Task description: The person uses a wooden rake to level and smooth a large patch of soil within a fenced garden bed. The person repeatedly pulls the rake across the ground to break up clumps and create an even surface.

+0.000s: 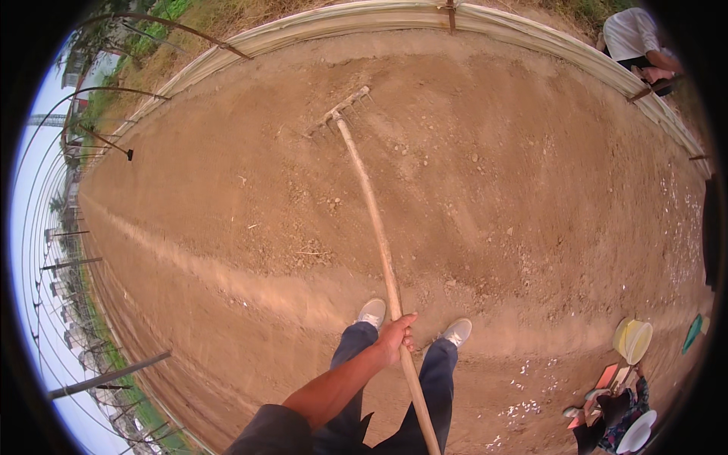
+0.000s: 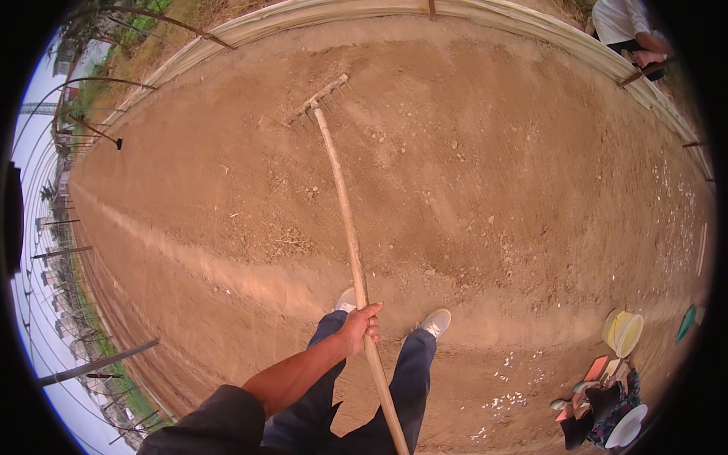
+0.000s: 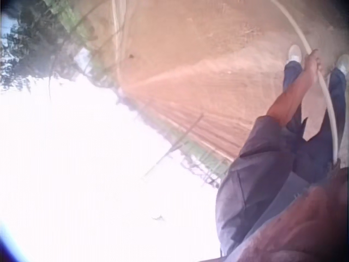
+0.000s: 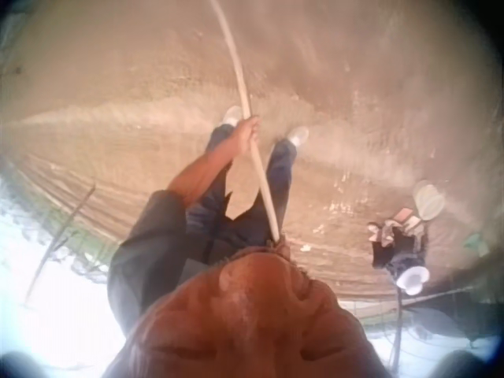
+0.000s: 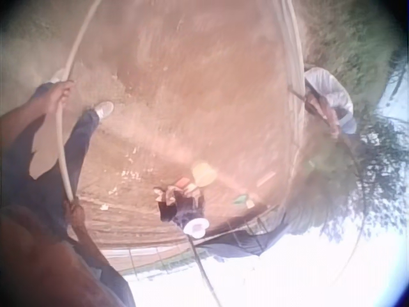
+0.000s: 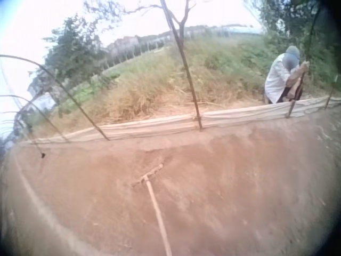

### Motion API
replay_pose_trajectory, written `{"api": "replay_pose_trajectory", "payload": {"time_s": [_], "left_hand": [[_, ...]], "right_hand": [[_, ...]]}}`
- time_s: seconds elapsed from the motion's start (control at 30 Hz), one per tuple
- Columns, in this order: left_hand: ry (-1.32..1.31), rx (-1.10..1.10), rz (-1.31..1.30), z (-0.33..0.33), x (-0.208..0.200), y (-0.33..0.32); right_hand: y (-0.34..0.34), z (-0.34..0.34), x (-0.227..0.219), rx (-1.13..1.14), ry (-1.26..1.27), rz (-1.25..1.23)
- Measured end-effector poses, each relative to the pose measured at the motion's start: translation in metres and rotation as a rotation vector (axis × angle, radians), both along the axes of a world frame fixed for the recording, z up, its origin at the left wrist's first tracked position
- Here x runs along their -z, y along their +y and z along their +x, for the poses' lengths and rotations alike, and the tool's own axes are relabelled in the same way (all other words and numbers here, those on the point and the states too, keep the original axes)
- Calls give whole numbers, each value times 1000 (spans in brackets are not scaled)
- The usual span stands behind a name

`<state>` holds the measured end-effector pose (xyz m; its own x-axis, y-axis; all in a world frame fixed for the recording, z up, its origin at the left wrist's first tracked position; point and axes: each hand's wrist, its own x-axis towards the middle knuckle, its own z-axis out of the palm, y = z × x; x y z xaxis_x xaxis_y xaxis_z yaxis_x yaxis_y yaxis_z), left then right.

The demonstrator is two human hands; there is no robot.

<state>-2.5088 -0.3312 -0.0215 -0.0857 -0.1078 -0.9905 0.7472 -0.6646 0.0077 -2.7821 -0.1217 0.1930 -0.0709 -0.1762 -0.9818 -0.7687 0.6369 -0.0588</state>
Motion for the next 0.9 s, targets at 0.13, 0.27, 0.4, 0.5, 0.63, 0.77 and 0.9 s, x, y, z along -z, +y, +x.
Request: {"api": "replay_pose_trajectory", "payload": {"time_s": [0.13, 0.27, 0.4, 0.5, 0.63, 0.77, 0.9], "left_hand": [[-34, -19, 28, -50, -10, -15], [116, -21, -32, -106, -22, -13], [67, -85, -143, -76, -13, -65], [-17, -107, -226, -2, 16, -104], [-248, -81, -245, 94, 39, -124], [-395, -70, -155, 159, 29, -104], [-381, -145, -134, 186, 24, -54]], "right_hand": [[22, -43, -23, -7, 177, -72], [28, -117, -22, -123, 315, -262], [-31, -92, -3, -187, 311, -336], [-89, -25, 25, -241, 152, -352], [-119, 67, 70, -182, 56, -310], [-124, 138, 75, -169, -77, -222], [-96, 151, 72, -38, -300, -120]]}}
